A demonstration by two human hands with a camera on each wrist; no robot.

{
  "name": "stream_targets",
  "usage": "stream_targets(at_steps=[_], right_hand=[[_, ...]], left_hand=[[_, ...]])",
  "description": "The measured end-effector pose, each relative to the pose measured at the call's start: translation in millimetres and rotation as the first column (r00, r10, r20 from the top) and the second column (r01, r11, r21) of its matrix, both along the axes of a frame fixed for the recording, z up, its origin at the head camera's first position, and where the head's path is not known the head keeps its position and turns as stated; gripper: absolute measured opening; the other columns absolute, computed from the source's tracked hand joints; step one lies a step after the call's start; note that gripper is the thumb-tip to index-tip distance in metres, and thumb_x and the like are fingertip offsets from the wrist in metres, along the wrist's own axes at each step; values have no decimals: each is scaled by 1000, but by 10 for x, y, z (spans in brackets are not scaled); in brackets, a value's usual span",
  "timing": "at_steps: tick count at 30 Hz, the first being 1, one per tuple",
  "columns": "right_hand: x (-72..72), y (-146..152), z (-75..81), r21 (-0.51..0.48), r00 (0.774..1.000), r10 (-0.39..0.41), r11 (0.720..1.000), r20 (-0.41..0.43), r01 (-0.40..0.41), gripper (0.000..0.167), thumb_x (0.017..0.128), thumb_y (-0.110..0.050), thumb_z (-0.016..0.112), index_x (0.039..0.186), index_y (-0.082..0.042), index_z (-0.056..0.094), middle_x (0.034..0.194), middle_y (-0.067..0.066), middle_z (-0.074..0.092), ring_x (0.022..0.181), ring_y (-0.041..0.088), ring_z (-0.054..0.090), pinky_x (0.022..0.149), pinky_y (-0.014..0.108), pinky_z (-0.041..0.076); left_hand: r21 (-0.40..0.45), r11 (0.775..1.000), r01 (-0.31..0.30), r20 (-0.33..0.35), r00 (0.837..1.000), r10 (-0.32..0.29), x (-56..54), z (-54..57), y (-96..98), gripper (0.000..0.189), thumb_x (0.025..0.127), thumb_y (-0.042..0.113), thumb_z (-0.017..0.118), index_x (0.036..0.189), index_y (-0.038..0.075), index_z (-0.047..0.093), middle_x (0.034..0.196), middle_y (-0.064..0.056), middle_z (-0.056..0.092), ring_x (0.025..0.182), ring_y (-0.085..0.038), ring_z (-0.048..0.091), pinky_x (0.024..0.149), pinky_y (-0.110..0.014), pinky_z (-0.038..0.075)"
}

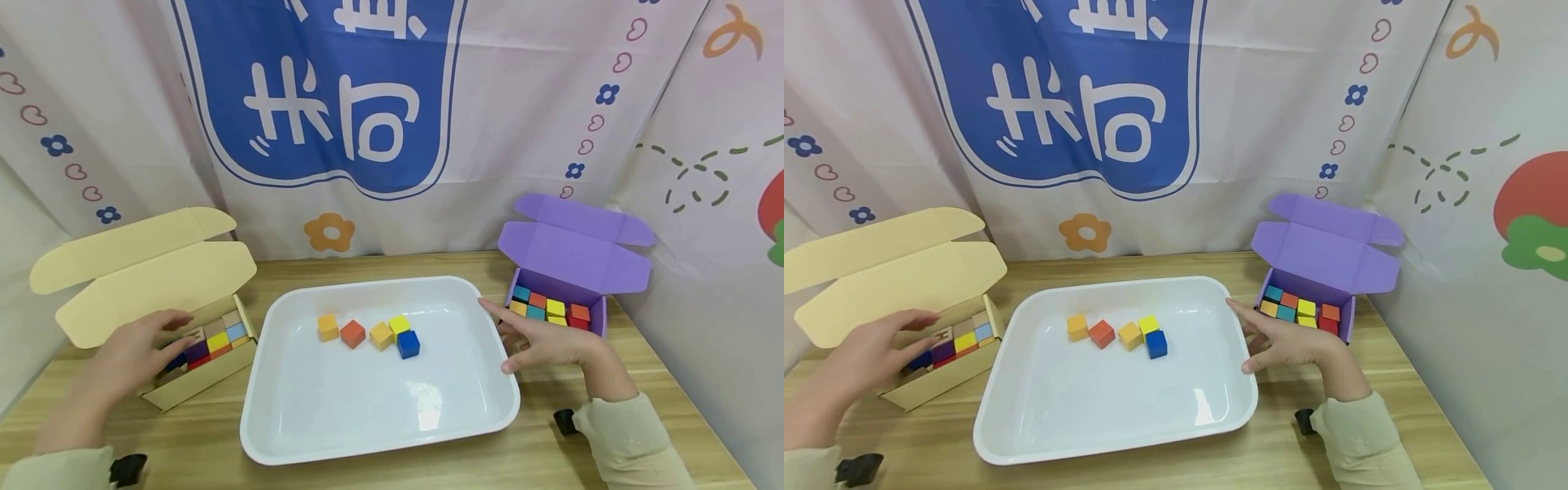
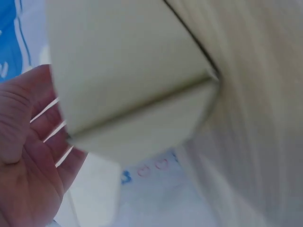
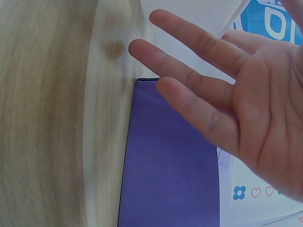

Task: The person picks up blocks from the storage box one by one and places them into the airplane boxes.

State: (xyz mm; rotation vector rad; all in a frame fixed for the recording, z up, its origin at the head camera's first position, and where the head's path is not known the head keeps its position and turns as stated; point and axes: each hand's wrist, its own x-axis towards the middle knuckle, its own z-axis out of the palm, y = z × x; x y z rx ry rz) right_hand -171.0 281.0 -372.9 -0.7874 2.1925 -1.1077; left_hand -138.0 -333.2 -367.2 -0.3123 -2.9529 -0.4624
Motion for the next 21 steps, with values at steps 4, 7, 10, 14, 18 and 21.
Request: stream_targets(at_steps=[4,7,10,14,18,21], right_hand=[[1,-2,-2,-4,1000,1,1000,3,-1,107,88,-21,75,161,-13,-3,142,22,46,121,36,56,97,46,49],[3,2,-8,-1,1000,-1,1000,3,1,107,88,-21,76,161,-14,-3,140,22,48,120,35,56,97,45,49],[5,9,-12,4,1000,-5,1000,-2,5,107,88,-21,75,161,-15,-3,140,21,47,120,34,56,97,44,49],[8,14,-7,4,1000,-8,1000,-3,8,106,88,-20,75,161,-14,-3,141,22,47,120,35,56,96,43,50],[9,8,-4,-2,1000,-2,1000,-6,2,106,89,-19,75,161,-13,-3,139,23,50,119,36,57,95,44,51],[7,9,-8,-2,1000,-2,1000,-11,2,106,89,-20,75,161,-13,-3,139,24,50,119,36,58,96,44,51]], left_hand=[[44,998,35,-20,999,-34,-26,120,228,45,96,29,67,128,-1,59,122,-27,65,114,-52,57,89,-65,44],[85,994,63,-12,998,-62,-36,230,440,48,97,34,64,132,1,57,125,-23,65,115,-48,59,90,-64,45],[121,985,124,-16,992,-123,-72,308,670,46,98,32,63,133,3,58,127,-20,65,109,-43,64,90,-61,49],[133,968,213,-8,977,-214,-163,334,974,41,96,25,66,130,3,60,125,-17,67,107,-37,67,87,-55,53],[103,968,227,86,968,-236,-258,295,1225,43,94,24,69,132,6,61,125,-14,68,112,-34,64,90,-51,54],[77,968,239,143,958,-248,-350,239,1359,46,92,23,72,134,7,60,125,-12,68,113,-32,64,91,-48,55]])
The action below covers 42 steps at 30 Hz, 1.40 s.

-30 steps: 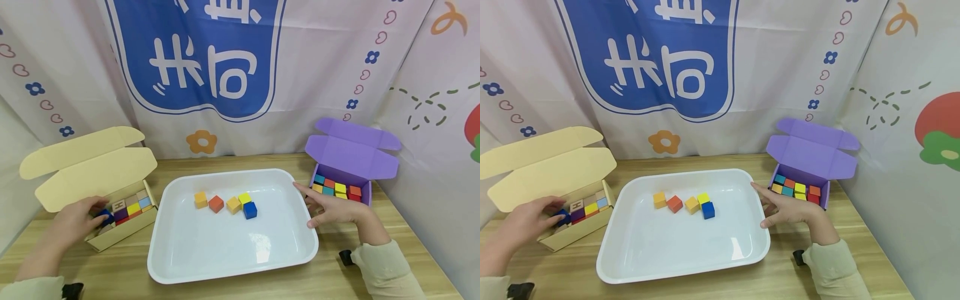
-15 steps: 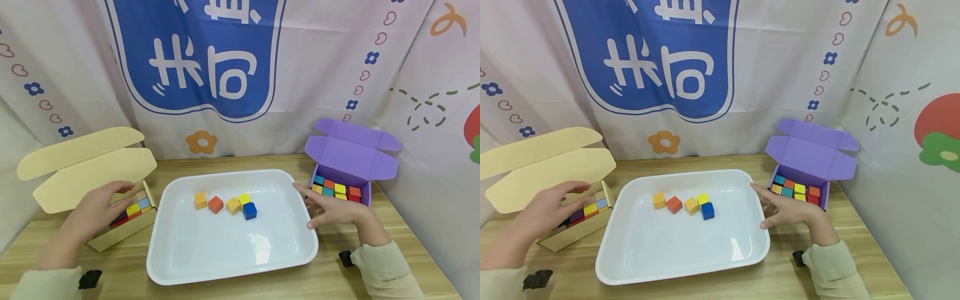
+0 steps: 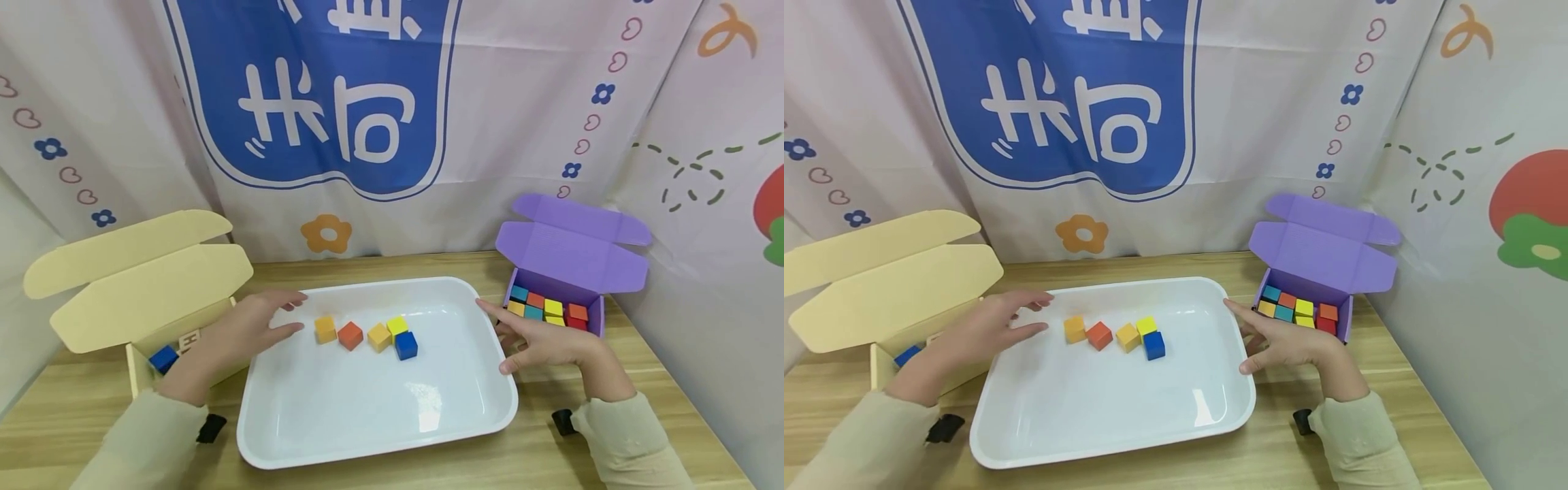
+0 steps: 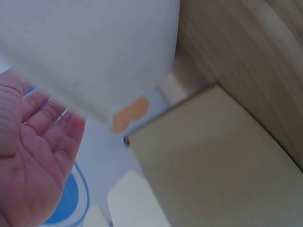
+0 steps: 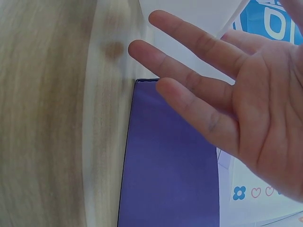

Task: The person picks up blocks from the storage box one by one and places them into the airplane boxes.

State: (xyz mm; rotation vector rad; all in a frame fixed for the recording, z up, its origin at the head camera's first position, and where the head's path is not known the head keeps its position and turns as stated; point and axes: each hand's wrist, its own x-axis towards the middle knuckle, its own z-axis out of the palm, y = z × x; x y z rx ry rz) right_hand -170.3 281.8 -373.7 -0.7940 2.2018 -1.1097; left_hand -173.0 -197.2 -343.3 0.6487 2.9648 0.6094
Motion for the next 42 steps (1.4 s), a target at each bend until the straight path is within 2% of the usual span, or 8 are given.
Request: stream_targets(at_steps=[6,12,15,22,32,38,42], right_hand=[[-1,1,-6,9,1000,-11,1000,7,11,106,89,-21,75,161,-14,-2,139,23,50,119,35,57,96,46,50],[2,0,-3,21,1000,-24,1000,14,24,107,88,-23,76,161,-15,-2,139,21,48,118,33,56,96,48,50],[3,-3,1,23,1000,-26,999,15,26,107,88,-23,76,161,-16,-2,139,21,48,118,33,56,95,46,50],[4,-5,0,2,1000,-12,1000,23,12,107,89,-21,75,161,-13,-3,138,24,50,118,36,57,90,33,53],[5,-11,15,21,1000,-20,1000,12,20,107,88,-23,76,161,-13,-2,140,22,47,120,35,56,97,51,48],[1,-5,13,21,1000,-14,1000,9,13,107,88,-23,76,161,-13,-2,146,24,42,122,34,55,99,53,47],[1,-1,12,25,1000,-15,1000,2,15,106,88,-23,76,161,-14,-1,146,23,42,121,33,55,99,52,47]], left_hand=[[-43,996,76,15,997,-75,-209,-160,152,51,87,18,77,133,4,60,123,-13,68,108,-29,65,87,-42,57],[-72,988,134,15,991,-134,-310,-290,212,55,86,21,78,134,4,59,121,-10,69,104,-25,67,87,-40,57],[-68,987,144,35,989,-142,-320,-319,215,52,85,19,79,131,4,60,119,-9,69,102,-23,67,87,-40,56],[-58,980,192,84,979,-187,-337,-337,229,39,85,16,79,120,4,66,103,1,68,95,-18,63,87,-37,55],[-67,973,220,77,974,-215,-312,-341,241,35,83,11,80,114,5,66,101,-1,68,90,-15,63,84,-34,56],[-67,962,266,65,963,-262,-297,-351,232,32,82,7,79,111,7,67,97,3,67,88,-14,62,81,-32,55],[-63,958,280,95,957,-274,-283,-336,232,30,83,7,76,112,11,66,95,7,66,89,-13,61,79,-29,54]])
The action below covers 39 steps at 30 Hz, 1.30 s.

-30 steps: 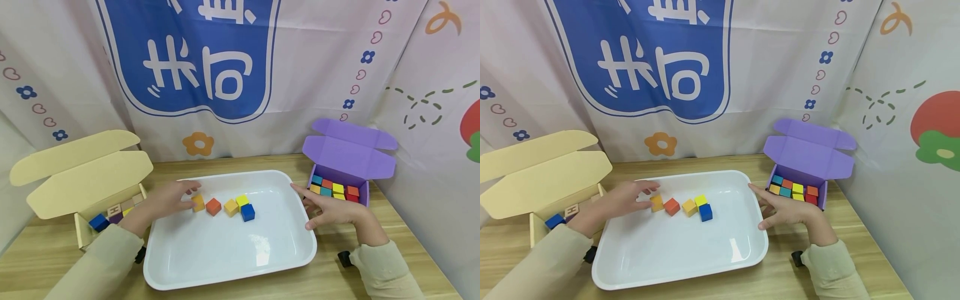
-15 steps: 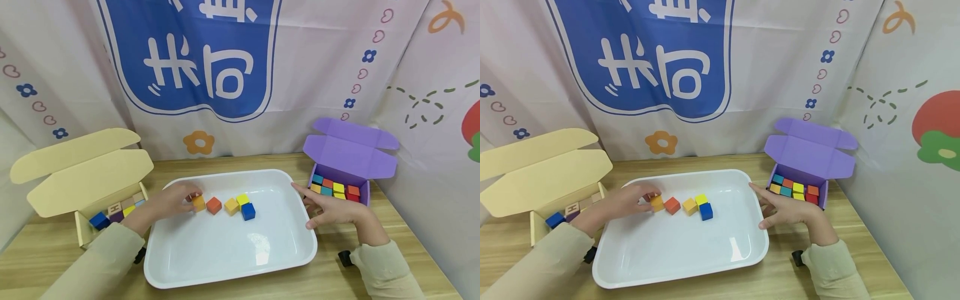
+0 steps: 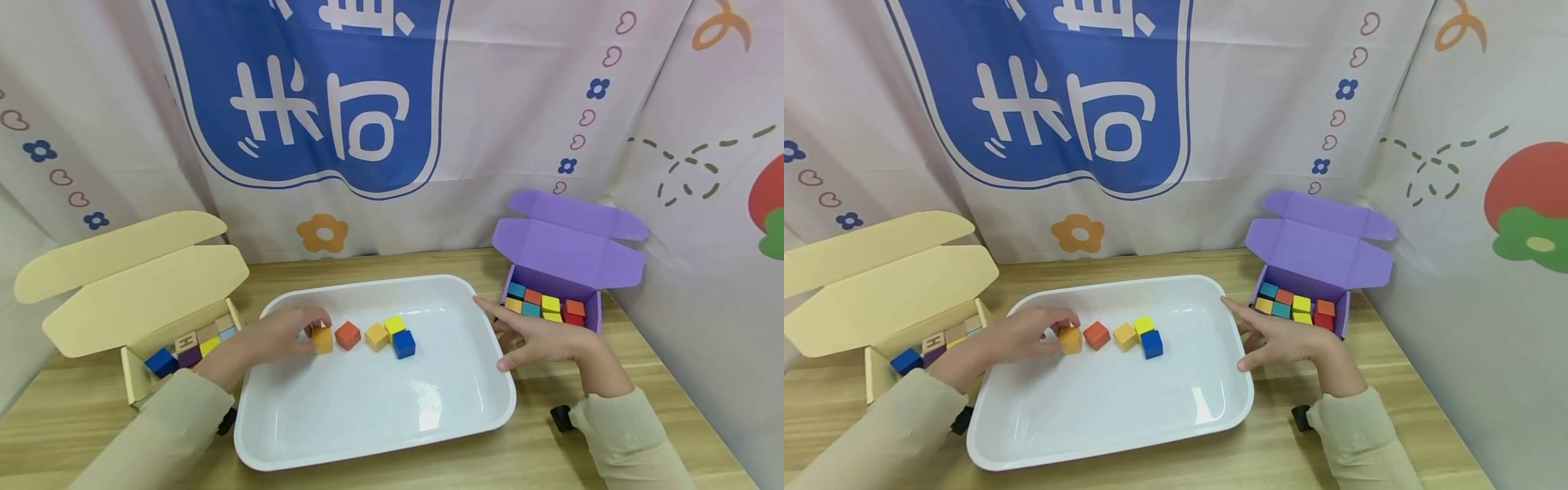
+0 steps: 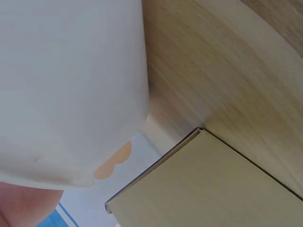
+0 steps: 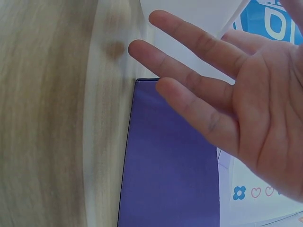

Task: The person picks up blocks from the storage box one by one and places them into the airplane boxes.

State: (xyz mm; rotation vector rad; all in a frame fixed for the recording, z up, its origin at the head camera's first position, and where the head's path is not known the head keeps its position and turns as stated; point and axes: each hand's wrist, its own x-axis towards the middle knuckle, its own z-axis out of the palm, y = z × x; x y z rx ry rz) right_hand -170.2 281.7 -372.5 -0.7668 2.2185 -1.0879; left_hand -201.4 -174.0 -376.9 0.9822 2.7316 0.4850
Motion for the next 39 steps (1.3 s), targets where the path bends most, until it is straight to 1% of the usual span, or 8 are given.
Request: stream_targets(at_steps=[5,11,15,20,27,32,35,39], right_hand=[[-17,-20,12,4,1000,6,1000,-2,-6,106,88,-23,75,161,-13,-1,144,22,44,121,32,56,99,51,48],[-32,-23,17,10,1000,9,1000,-6,-9,106,88,-24,76,161,-14,-2,141,21,48,119,32,57,97,47,50],[-24,-17,14,7,1000,8,1000,-9,-8,106,88,-23,75,161,-15,-1,142,21,47,119,32,57,97,47,50],[9,8,12,19,1000,1,1000,-19,-1,106,89,-23,75,161,-15,-2,147,21,43,123,33,55,99,47,49],[23,24,5,14,1000,-9,1000,-11,9,106,88,-22,75,161,-15,-2,150,23,39,126,35,54,101,49,47],[14,3,-6,5,1000,-12,1000,8,12,107,88,-21,76,161,-16,-2,151,23,37,127,37,52,101,52,45],[10,-12,-10,-1,1000,-14,1000,20,14,107,88,-21,76,161,-16,-2,152,23,36,128,38,51,102,55,43],[4,-28,-12,-6,1000,-11,1000,28,11,107,88,-21,76,161,-16,-2,153,22,35,129,38,50,102,56,43]], left_hand=[[43,999,-27,18,999,27,72,80,-43,32,84,5,73,115,9,65,97,6,66,91,-13,60,76,-28,54],[120,985,-125,0,992,126,238,360,-204,37,86,7,75,122,6,64,108,-1,69,99,-18,63,80,-34,57],[187,969,-162,-65,982,177,345,520,-425,39,85,6,74,123,5,64,110,-4,70,100,-21,65,77,-34,56],[216,949,-230,-127,957,261,426,623,-764,39,89,11,73,126,8,63,111,-4,70,100,-19,66,75,-26,56],[260,907,-332,-144,915,376,571,587,-1249,40,89,12,74,127,8,61,118,-13,69,96,23,47,71,-16,54],[233,886,-402,-120,892,436,668,503,-1551,41,89,10,73,128,5,59,118,-19,66,92,26,44,68,-18,55],[157,883,-443,-107,881,461,708,452,-1684,42,89,11,73,128,3,59,117,-22,67,89,15,56,67,-21,56],[46,878,-477,-41,877,478,743,395,-1810,44,89,9,72,128,-3,57,116,-29,64,91,-21,69,66,-28,57]])
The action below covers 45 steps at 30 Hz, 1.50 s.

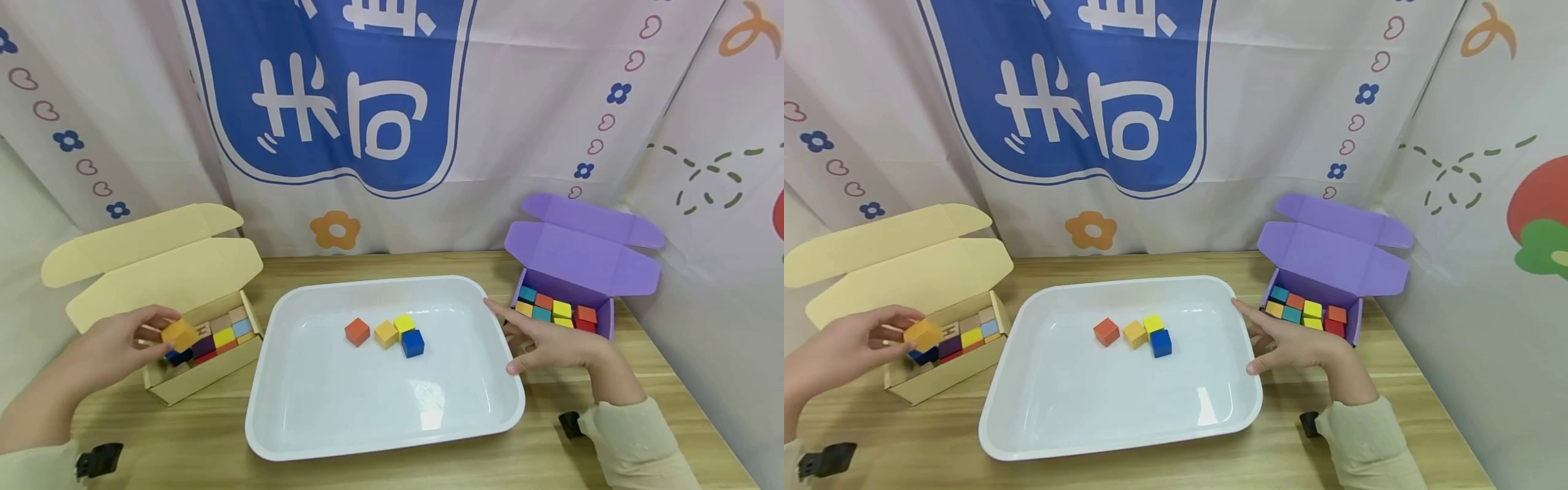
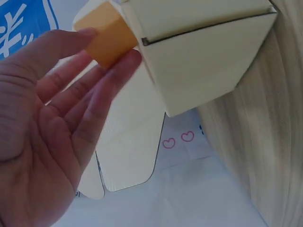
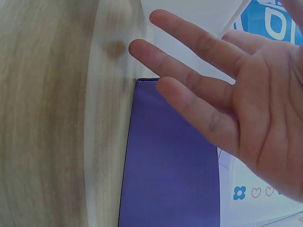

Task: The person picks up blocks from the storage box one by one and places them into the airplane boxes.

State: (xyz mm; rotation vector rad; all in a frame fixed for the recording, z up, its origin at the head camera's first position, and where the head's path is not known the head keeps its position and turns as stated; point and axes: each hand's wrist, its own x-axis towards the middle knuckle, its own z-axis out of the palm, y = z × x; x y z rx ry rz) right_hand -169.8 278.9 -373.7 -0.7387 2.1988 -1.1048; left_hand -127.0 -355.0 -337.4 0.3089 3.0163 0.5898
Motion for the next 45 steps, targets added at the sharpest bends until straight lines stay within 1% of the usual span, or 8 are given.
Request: stream_targets(at_steps=[3,7,15,22,28,33,40,45], right_hand=[[0,2,-1,-2,1000,-1,1000,5,1,107,88,-20,76,161,-16,-2,153,22,35,129,38,50,102,56,42],[1,5,0,-2,1000,-2,1000,6,3,107,88,-20,76,161,-17,-2,153,22,35,129,37,50,102,54,43],[-1,7,2,2,1000,4,1000,1,-4,107,88,-20,76,161,-16,-2,150,21,39,127,36,51,100,44,48],[-8,11,-1,0,1000,3,1000,7,-3,106,88,-20,76,161,-16,-2,151,22,37,129,38,50,100,45,47],[-7,15,-4,-5,1000,0,1000,10,1,107,88,-21,76,161,-18,-2,152,21,37,130,37,50,101,45,47],[-8,15,-8,-3,1000,10,1000,0,-10,107,88,-20,75,161,-16,-3,151,22,38,127,36,52,100,44,48],[-9,19,4,-7,1000,7,1000,-3,-7,108,88,-21,76,161,-17,-3,151,21,38,127,36,52,100,50,46],[-9,15,-10,-14,1000,16,1000,-5,-16,108,88,-21,76,161,-15,-3,150,21,40,125,36,53,98,48,47]], left_hand=[[-17,1000,-3,78,997,5,-14,-48,-59,44,88,6,70,127,-8,56,114,-31,63,92,-34,68,66,-34,58],[-45,999,11,115,993,-6,-52,-100,-92,43,87,4,69,125,-12,55,113,-32,62,90,-34,68,66,-38,58],[-115,993,27,89,996,-16,-115,-115,-49,38,84,0,71,117,-13,57,109,-33,63,86,-37,66,69,-47,56],[-130,991,38,110,994,-24,-115,-85,-12,34,81,0,74,109,-11,58,88,-11,65,78,-25,62,66,-40,51],[-181,982,58,131,991,-35,-137,-65,26,31,80,-1,69,107,-10,58,85,-11,65,74,-24,58,63,-39,49],[-243,969,44,106,994,-19,-164,-65,40,24,78,-1,68,100,-5,60,83,-9,65,71,-22,55,62,-38,46],[-266,963,49,91,996,-26,-177,-122,47,13,82,5,72,82,6,60,73,-2,57,66,-18,47,60,-33,39],[-224,973,47,67,997,-33,-175,-187,21,14,84,11,75,88,1,66,78,-4,65,70,-19,57,64,-41,48]])
